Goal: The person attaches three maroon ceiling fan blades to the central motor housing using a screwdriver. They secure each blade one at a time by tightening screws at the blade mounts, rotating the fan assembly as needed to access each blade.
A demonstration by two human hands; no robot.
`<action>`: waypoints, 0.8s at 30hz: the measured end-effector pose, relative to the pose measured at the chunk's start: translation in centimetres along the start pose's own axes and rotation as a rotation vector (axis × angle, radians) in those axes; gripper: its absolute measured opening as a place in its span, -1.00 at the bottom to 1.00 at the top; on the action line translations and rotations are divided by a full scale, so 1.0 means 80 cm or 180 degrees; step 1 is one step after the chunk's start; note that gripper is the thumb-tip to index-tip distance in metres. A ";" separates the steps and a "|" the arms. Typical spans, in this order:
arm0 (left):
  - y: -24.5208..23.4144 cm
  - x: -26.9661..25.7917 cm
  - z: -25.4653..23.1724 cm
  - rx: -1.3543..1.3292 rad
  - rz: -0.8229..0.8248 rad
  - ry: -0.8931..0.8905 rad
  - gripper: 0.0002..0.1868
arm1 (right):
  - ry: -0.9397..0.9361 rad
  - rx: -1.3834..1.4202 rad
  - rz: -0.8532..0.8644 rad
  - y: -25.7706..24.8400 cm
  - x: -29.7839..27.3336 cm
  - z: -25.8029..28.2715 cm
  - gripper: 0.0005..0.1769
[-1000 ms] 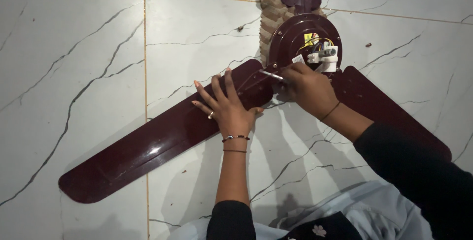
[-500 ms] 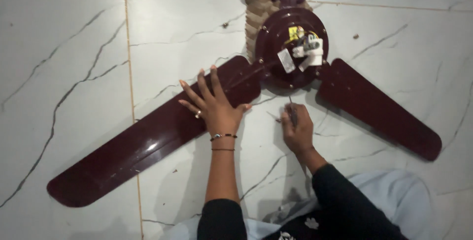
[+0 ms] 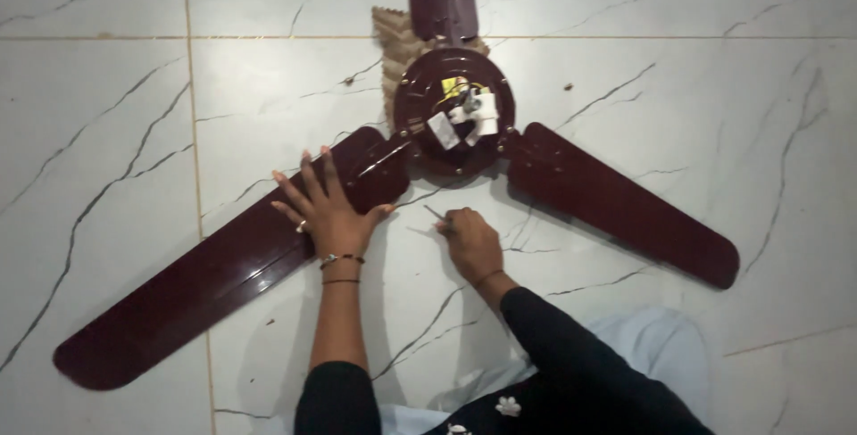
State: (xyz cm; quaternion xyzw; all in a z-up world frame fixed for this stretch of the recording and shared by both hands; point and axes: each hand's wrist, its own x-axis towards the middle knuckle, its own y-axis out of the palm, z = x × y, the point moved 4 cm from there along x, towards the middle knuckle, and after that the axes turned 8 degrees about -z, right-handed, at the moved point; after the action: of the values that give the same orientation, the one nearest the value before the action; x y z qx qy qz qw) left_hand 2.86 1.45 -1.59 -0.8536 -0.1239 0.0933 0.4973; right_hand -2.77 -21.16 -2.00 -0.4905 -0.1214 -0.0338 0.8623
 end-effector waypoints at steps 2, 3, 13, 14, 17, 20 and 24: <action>0.005 -0.002 0.004 0.0024 0.0002 0.0042 0.57 | 0.0055 -0.0009 0.0055 0.000 -0.002 -0.001 -0.80; 0.007 -0.003 0.008 0.0043 0.0011 0.0054 0.57 | 0.0056 0.0003 0.0016 -0.002 -0.002 0.000 -0.81; 0.028 -0.006 0.025 0.0291 -0.0104 0.0243 0.52 | 0.0158 0.0057 0.0103 -0.009 0.000 0.003 -0.80; 0.029 -0.006 0.027 0.0285 -0.0097 0.0219 0.53 | 0.0111 0.0031 0.0057 -0.009 0.000 0.003 -0.81; 0.031 -0.004 0.029 0.0297 -0.0082 0.0229 0.55 | -0.0143 0.0190 -0.0380 -0.017 -0.002 0.004 -0.75; 0.036 0.003 0.031 0.0340 -0.0063 0.0248 0.56 | -0.0240 0.0232 -0.0323 -0.014 -0.002 0.002 -0.83; 0.048 0.005 0.043 0.0498 0.0080 0.0179 0.58 | 0.0231 0.0664 0.0148 -0.009 -0.016 -0.016 -0.82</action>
State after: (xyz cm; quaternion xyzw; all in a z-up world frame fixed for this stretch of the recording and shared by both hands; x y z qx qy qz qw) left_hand 2.76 2.61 -6.64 -0.8159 -0.0914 0.0849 0.5646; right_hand -3.95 -22.67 -2.34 -0.3992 -0.0815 -0.0188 0.9130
